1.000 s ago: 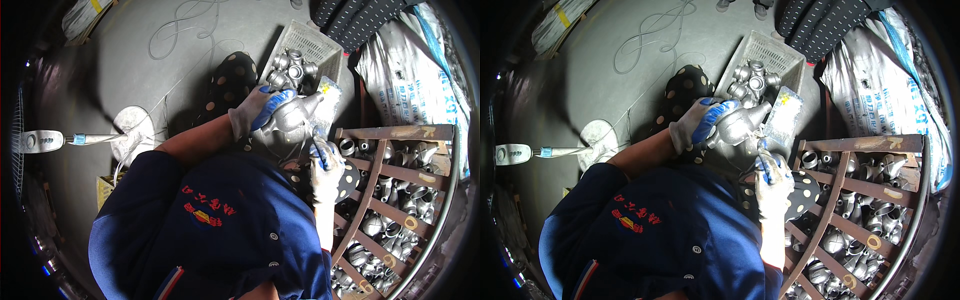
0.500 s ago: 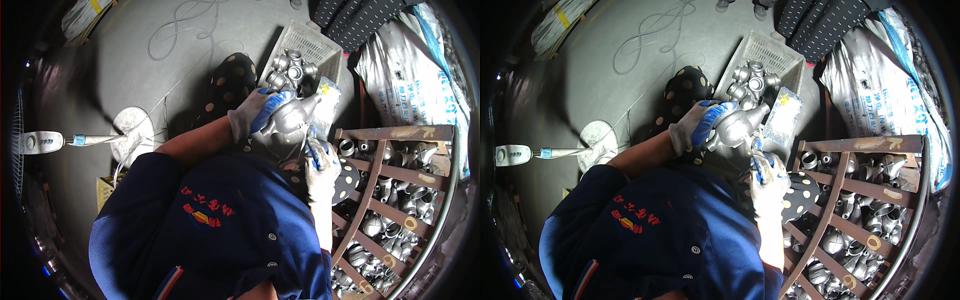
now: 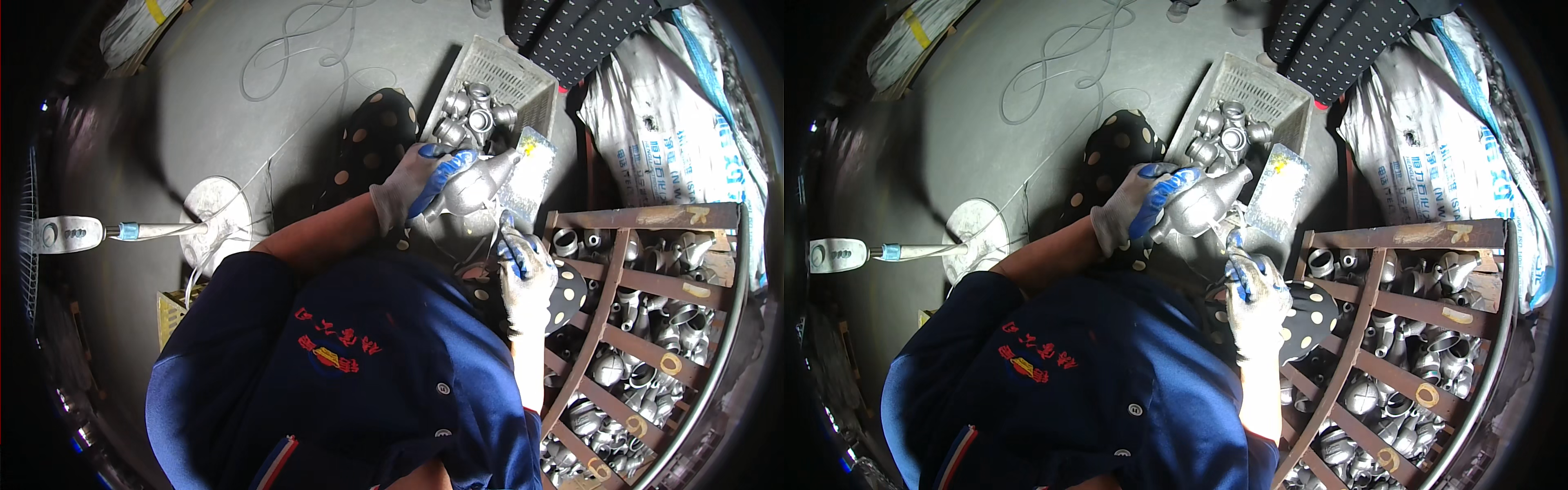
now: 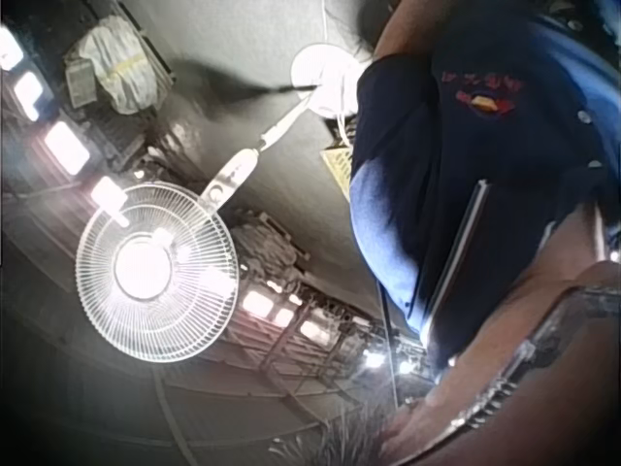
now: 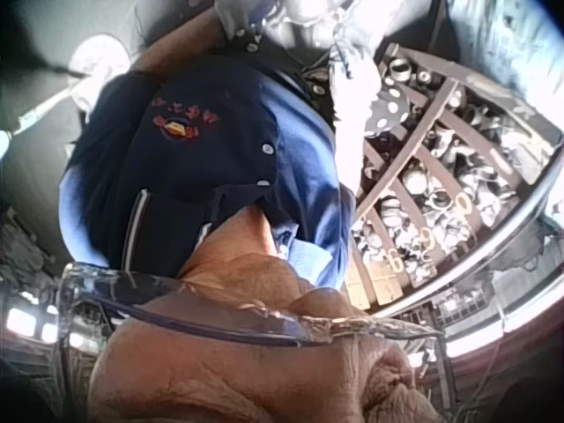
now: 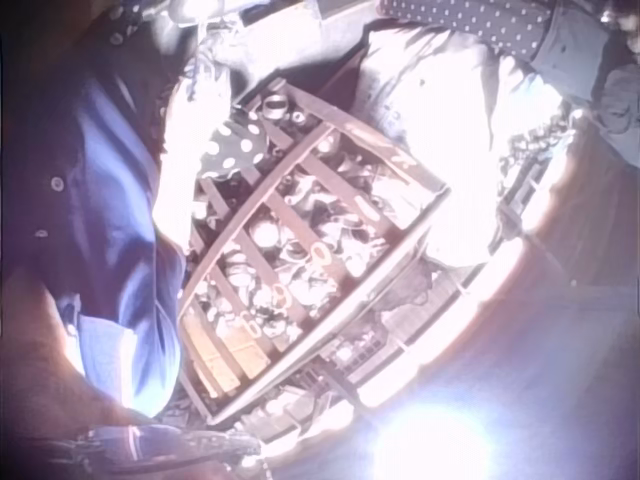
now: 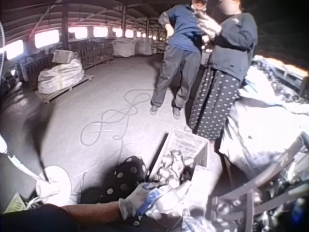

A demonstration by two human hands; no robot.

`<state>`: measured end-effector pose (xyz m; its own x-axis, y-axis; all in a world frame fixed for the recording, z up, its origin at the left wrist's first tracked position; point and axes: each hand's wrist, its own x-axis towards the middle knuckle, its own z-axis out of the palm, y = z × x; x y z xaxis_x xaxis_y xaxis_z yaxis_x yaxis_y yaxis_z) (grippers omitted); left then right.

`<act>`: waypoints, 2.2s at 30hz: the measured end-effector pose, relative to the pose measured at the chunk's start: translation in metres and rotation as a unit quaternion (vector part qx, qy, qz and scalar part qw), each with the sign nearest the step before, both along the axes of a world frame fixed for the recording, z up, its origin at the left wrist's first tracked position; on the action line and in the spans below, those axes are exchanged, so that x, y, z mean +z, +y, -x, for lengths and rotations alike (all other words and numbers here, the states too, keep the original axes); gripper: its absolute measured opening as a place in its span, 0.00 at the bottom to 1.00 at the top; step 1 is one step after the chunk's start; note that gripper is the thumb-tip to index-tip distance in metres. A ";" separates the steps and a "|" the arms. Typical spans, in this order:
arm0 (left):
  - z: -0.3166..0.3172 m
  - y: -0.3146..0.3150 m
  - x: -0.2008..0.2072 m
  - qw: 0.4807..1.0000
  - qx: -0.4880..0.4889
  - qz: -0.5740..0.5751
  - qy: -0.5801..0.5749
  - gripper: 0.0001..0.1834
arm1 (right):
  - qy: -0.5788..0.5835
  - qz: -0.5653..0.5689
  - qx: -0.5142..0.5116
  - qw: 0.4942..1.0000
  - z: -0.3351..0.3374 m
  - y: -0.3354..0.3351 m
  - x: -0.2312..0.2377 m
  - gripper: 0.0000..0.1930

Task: Scraping or cleaning the surface of cast metal components using a handheld tool.

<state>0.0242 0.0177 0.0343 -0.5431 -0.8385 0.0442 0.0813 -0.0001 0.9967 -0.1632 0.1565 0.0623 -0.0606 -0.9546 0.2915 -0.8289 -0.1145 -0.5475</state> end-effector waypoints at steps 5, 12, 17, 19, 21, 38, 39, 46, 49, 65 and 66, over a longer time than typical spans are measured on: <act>-0.003 -0.001 -0.002 0.989 -0.014 0.145 -0.012 0.15 | -0.001 0.014 -0.010 1.000 0.000 0.001 0.000 0.08; -0.004 -0.002 -0.004 1.000 -0.015 0.000 -0.023 0.22 | -0.028 0.013 -0.021 0.999 0.000 0.001 -0.001 0.08; -0.005 -0.009 -0.013 0.891 0.037 0.445 -0.090 0.21 | -0.083 -0.015 0.002 0.996 -0.001 0.002 0.000 0.08; -0.005 -0.010 -0.016 0.884 0.034 0.454 -0.111 0.23 | -0.121 -0.009 -0.022 0.992 -0.001 0.001 0.001 0.07; -0.004 -0.010 -0.017 0.895 0.028 0.432 -0.109 0.23 | -0.123 -0.009 -0.028 0.992 0.000 0.001 0.002 0.07; -0.012 -0.006 -0.008 0.889 0.010 0.444 -0.110 0.28 | -0.078 0.017 0.018 0.997 -0.021 -0.006 0.014 0.25; -0.012 -0.006 -0.008 0.889 0.002 0.444 -0.112 0.29 | -0.126 -0.029 0.010 0.992 -0.024 -0.007 0.016 0.26; -0.011 0.001 0.000 0.876 0.002 0.475 -0.087 0.32 | -0.069 0.035 0.072 0.994 -0.029 -0.018 0.001 0.24; -0.012 0.001 0.004 0.879 -0.020 0.465 -0.100 0.31 | 0.027 0.063 0.133 0.989 -0.023 -0.015 -0.005 0.22; 0.004 0.006 -0.005 0.951 -0.084 0.298 -0.003 0.16 | -0.515 -0.074 0.033 0.853 -0.008 -0.002 -0.001 0.09; 0.004 0.006 -0.006 0.958 -0.081 0.273 0.026 0.18 | -0.555 -0.029 -0.044 0.830 -0.005 -0.006 0.000 0.12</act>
